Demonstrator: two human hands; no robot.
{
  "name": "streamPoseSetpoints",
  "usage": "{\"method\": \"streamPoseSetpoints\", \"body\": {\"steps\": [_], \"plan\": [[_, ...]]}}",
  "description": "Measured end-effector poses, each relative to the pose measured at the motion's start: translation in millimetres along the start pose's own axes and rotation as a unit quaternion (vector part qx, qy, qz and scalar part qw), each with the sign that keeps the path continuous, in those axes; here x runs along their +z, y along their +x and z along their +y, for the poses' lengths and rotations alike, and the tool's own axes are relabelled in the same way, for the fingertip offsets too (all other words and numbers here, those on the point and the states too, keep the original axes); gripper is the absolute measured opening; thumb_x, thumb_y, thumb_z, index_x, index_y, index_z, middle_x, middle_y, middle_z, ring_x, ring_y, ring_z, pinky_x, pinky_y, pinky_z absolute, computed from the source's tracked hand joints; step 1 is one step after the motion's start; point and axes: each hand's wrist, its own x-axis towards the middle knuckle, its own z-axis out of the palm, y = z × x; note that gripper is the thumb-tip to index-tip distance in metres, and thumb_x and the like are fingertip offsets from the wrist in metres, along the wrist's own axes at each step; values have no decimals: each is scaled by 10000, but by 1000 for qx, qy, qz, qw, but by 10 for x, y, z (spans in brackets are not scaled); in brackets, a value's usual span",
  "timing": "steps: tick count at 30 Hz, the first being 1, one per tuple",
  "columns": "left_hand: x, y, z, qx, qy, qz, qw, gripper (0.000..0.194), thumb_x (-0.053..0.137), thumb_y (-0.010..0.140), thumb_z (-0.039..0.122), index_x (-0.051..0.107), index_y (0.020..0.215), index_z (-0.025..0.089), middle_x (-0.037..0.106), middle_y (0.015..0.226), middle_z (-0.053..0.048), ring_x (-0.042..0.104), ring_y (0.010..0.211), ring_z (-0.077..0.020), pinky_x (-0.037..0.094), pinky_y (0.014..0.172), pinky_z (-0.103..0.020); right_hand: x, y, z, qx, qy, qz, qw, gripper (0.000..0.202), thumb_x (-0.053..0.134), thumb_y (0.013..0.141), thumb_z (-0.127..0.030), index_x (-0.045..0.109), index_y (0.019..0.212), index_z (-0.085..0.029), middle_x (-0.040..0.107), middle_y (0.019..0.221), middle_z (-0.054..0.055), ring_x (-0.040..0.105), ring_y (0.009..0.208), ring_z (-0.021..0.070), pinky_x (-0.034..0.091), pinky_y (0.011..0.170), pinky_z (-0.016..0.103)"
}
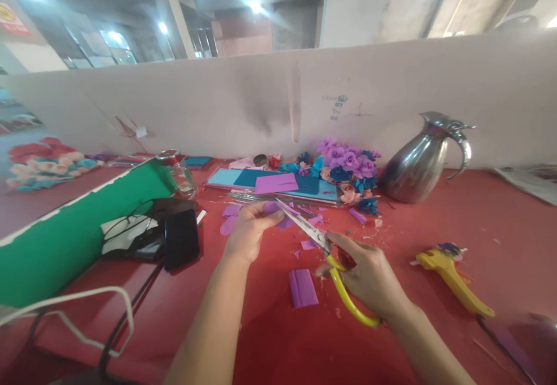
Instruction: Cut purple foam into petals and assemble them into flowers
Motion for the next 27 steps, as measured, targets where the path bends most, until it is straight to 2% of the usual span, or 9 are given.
{"method": "streamPoseSetpoints", "body": {"steps": [5, 10, 21, 27], "plan": [[-30, -4, 26, -10, 16, -11, 1000, 91, 782, 619, 204, 733, 673, 149, 662, 616, -15, 562, 586, -111, 437, 638, -254, -2, -1, 34, -2, -10, -11, 1000, 348, 639, 764, -324, 634, 1099, -228, 600, 641, -20, 474, 471, 114, 391, 488, 214], [-53, 2, 41, -6, 26, -21, 999, 89, 783, 623, 200, 716, 660, 156, 654, 619, -5, 568, 596, -109, 448, 667, -252, -22, 6, 20, -3, -21, -13, 1000, 312, 635, 763, -337, 642, 1056, -229, 609, 633, -22, 469, 454, 112, 392, 475, 215], [-116, 6, 56, 6, 75, -49, 996, 69, 745, 662, 204, 707, 691, 154, 642, 618, -9, 569, 595, -124, 442, 649, -266, -23, 4, 36, 7, 1, -32, 999, 322, 623, 759, -291, 640, 1077, -243, 675, 645, -12, 558, 481, 138, 432, 493, 222], [-125, 12, 78, -9, 105, -25, 994, 110, 756, 631, 210, 720, 721, 157, 665, 639, -17, 577, 602, -134, 439, 644, -270, -35, 3, 6, 21, -15, -48, 998, 301, 614, 765, -300, 642, 1061, -251, 680, 635, -21, 561, 471, 144, 414, 478, 224]]}}
